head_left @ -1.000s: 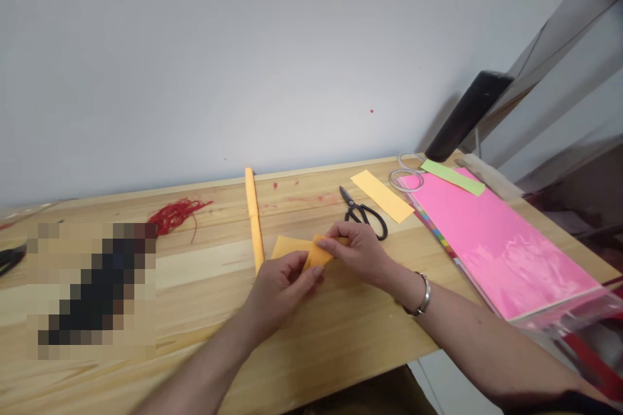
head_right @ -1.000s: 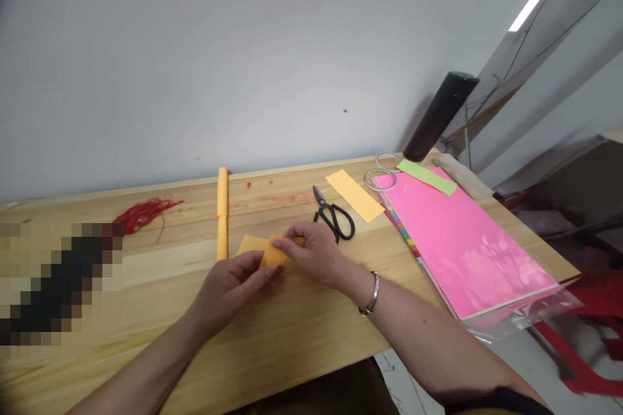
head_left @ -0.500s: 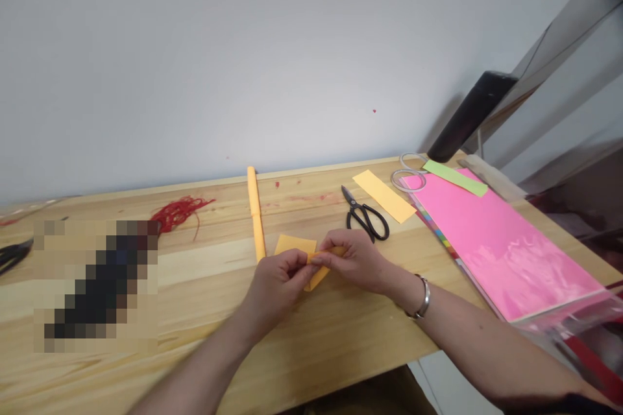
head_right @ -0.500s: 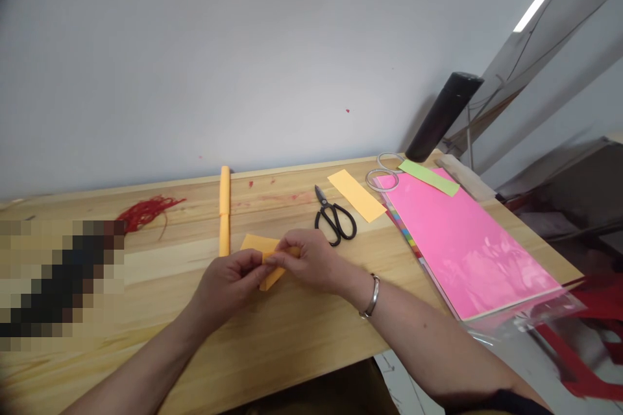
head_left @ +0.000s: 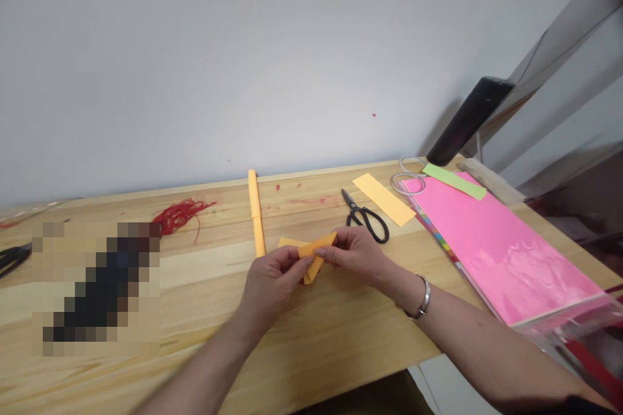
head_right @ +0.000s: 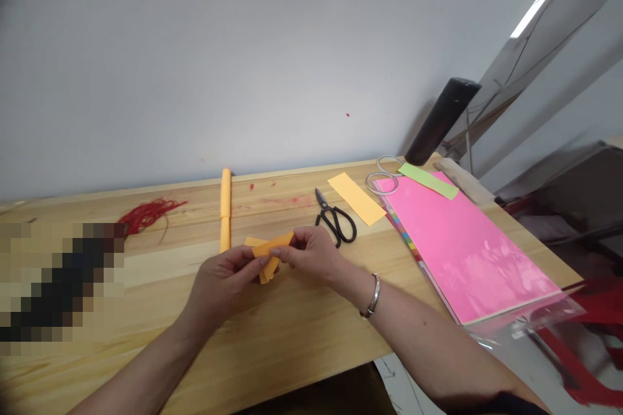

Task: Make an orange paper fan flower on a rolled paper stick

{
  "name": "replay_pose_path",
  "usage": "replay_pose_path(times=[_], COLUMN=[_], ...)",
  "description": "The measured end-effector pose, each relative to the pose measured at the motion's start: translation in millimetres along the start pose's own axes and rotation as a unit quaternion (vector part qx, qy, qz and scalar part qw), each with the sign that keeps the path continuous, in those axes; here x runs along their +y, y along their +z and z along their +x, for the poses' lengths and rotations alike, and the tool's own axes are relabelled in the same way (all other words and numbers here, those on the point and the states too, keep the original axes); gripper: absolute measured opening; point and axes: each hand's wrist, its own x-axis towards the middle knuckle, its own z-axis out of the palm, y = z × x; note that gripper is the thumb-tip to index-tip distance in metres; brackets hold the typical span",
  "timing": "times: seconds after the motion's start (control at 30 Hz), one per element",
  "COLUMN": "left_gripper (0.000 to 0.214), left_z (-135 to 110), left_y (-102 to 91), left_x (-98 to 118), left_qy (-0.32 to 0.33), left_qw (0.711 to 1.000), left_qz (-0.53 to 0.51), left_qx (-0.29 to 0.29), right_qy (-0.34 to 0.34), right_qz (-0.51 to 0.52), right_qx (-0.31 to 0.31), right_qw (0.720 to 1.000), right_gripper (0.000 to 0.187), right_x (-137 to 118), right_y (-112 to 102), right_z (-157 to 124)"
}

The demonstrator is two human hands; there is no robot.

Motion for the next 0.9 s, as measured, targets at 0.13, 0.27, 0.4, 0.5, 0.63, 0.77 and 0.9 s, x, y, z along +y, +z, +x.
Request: replay_pose_path(times=[0.13, 0.27, 0.4, 0.5, 0.63, 0.77, 0.9], left_gripper=[0.018, 0.016, 0.015, 0.017, 0.019, 0.018, 0.019], left_z=[1.3, 1.5, 1.0, 1.1, 2.5, 4.2, 4.8], left_y=[-0.1, -0.7, -1.0, -1.4, -1.9, -2.0, -3.1], left_x=[-0.1, 1.8, 3.8, 4.2, 3.5, 0.5, 0.1], left_qy=[0.007, 0.001, -0.04, -0.062, -0.054, -0.056, -0.073], left_qw=[1.0, 1.0, 0.998, 0.995, 0.993, 0.99, 0.985], left_qz=[-0.003, 0.0, -0.025, -0.065, -0.094, -0.12, -0.133], left_qx=[0.001, -0.01, -0.03, -0.049, -0.045, -0.048, -0.077], right_qy=[-0.013, -0.031, -0.053, -0.041, -0.004, 0.002, 0.0], right_qz=[-0.005, -0.017, -0.031, -0.016, -0.004, -0.033, -0.066], right_qx=[0.02, 0.055, 0.061, 0.031, -0.057, -0.063, -0.055], right_qw=[1.0, 0.998, 0.996, 0.999, 0.998, 0.997, 0.996], right_gripper=[0.027, 0.027, 0.027, 0.028, 0.028, 0.027, 0.027], right_x=[-2.8, -5.1, -3.9, -3.9, -4.5, -4.1, -3.0], right_y=[-1.3, -2.7, -3.7, -4.3, -3.4, -1.6, -2.6], right_z=[0.2, -0.3, -0.2, -0.4, -1.7, -2.5, -2.1])
